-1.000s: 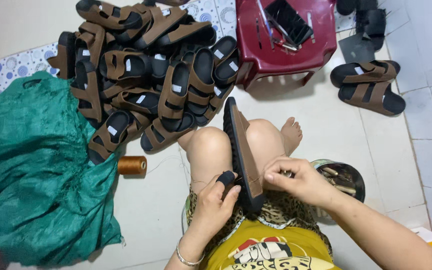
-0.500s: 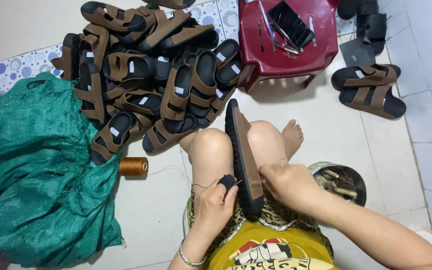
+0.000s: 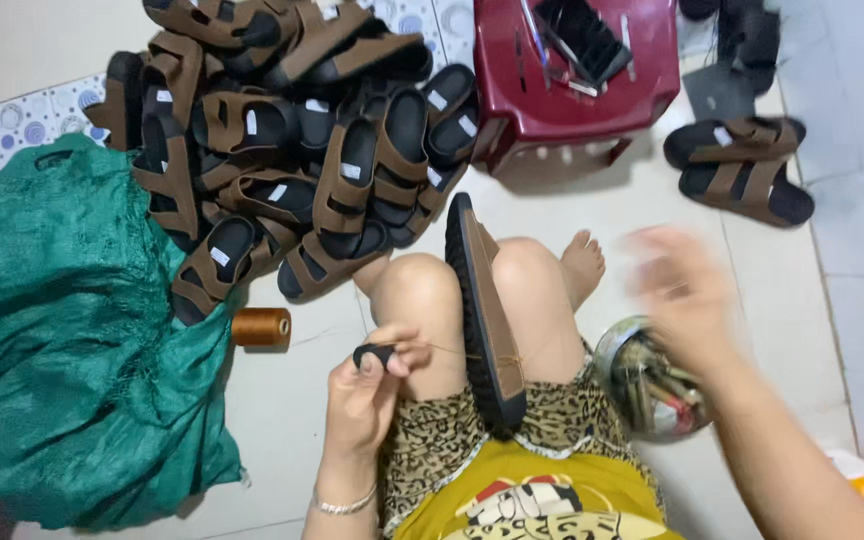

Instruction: The person sits on the floor and sews a brown sandal using a needle and thread. They repeatedly push the needle through the sandal sole and pull the thread to secure the stitching.

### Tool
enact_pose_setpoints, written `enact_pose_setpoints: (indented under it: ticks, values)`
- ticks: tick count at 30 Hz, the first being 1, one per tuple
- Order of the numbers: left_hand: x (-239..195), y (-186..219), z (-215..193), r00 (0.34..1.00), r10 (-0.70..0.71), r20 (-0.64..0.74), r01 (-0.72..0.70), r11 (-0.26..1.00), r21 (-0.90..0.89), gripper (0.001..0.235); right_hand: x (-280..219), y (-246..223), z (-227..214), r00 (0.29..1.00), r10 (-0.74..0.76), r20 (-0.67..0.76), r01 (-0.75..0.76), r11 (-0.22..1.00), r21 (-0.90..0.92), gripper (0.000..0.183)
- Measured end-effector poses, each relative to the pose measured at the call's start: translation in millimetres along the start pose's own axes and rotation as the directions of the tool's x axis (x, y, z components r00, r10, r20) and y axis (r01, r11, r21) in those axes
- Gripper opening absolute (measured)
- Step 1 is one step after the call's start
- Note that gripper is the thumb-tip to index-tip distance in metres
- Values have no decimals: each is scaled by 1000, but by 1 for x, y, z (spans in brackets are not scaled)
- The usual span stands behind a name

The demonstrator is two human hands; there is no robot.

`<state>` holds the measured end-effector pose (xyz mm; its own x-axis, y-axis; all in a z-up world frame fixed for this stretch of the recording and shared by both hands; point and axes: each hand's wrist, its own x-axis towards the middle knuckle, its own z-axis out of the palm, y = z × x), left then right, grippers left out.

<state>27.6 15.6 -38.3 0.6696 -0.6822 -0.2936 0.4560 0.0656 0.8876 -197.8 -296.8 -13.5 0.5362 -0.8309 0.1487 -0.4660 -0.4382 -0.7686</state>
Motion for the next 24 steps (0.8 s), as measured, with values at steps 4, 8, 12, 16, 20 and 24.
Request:
enact_pose_setpoints:
  ticks: [4,8,12,16,20,24]
  values:
    - [22,25,23,963,141,228,6,839,-545,36,-26,-58,37,573,190,797,-165,980,-114,55]
    - [26,40,-1,984,131,121,-33,801,-597,35,-37,-43,31,476,-85,875,277,959,-58,27]
    - [24,17,-35,994,-29,-102,-32,830,-557,36,-28,-76,34,555,-344,757,107,932,345,22]
    - [20,7,-47,986,-61,-155,-21,877,-480,36,-45,-72,68,655,-258,710,-391,688,611,41]
    - [23,-23,-74,944,-197,-264,78,913,-401,38,-41,-59,91,698,74,713,-659,455,598,53]
    - [26,-41,-89,907,-329,-264,186,874,-450,42,-28,-36,84,715,105,692,-663,418,621,50]
